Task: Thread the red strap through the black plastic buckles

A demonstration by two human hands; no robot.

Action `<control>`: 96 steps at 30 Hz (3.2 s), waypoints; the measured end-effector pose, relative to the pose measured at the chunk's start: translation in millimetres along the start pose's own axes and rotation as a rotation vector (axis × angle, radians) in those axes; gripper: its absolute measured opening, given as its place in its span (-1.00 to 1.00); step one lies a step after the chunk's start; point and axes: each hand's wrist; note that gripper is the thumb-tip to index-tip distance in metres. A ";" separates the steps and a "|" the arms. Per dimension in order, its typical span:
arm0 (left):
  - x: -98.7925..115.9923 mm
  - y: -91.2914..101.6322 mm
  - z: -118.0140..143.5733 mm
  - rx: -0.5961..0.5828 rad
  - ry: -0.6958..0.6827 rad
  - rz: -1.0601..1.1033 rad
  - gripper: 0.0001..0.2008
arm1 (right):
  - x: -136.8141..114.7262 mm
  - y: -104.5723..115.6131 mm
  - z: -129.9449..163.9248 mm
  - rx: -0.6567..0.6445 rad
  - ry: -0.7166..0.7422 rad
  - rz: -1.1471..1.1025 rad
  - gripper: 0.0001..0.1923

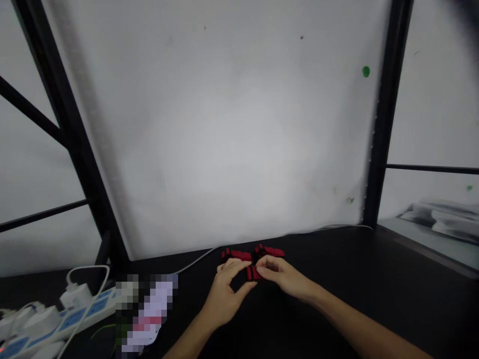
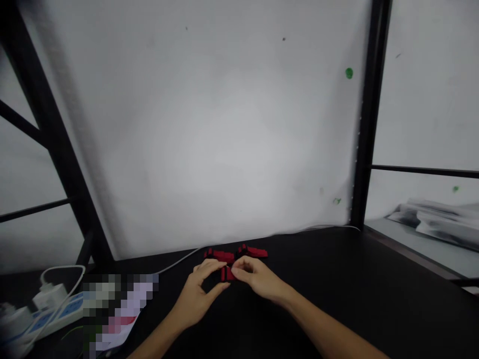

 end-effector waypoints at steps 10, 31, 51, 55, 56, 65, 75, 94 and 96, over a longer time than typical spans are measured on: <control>-24.2 -43.6 -85.4 -0.111 0.054 -0.308 -0.80 | 12.1 69.3 -67.0 0.271 -0.134 0.359 -0.79; -97.5 19.5 -71.1 -0.290 0.313 -0.069 -0.24 | 41.0 76.5 -83.4 -0.092 -0.021 0.569 -0.28; -39.6 0.0 4.2 -0.046 0.367 -0.336 -0.22 | 63.6 51.4 10.6 0.289 -0.161 0.988 -0.19; -16.1 -15.5 39.7 -0.254 0.441 -0.406 -0.07 | 66.0 38.1 35.2 0.149 -0.275 1.070 -0.02; -12.9 -17.0 42.2 -0.306 0.464 -0.437 -0.03 | 63.1 36.5 36.2 0.121 -0.283 1.084 -0.01; -5.8 -4.5 35.2 -0.521 0.379 -0.550 0.04 | 53.0 37.9 31.8 0.056 -0.265 1.128 0.10; -11.7 -1.7 40.6 -0.493 0.319 -0.461 -0.15 | 51.7 37.6 31.9 0.081 -0.265 1.058 0.08; -73.3 9.6 -42.0 0.060 0.305 -0.291 -0.62 | 60.4 43.2 32.6 0.086 -0.241 0.992 0.06; -66.5 14.7 -40.0 0.077 0.269 -0.249 -0.61 | 58.6 44.9 33.5 0.111 -0.221 0.953 0.01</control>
Point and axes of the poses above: each hand's wrist, its own z-axis away from the middle knuckle, its own y-axis out of the back of the hand, x = y × z
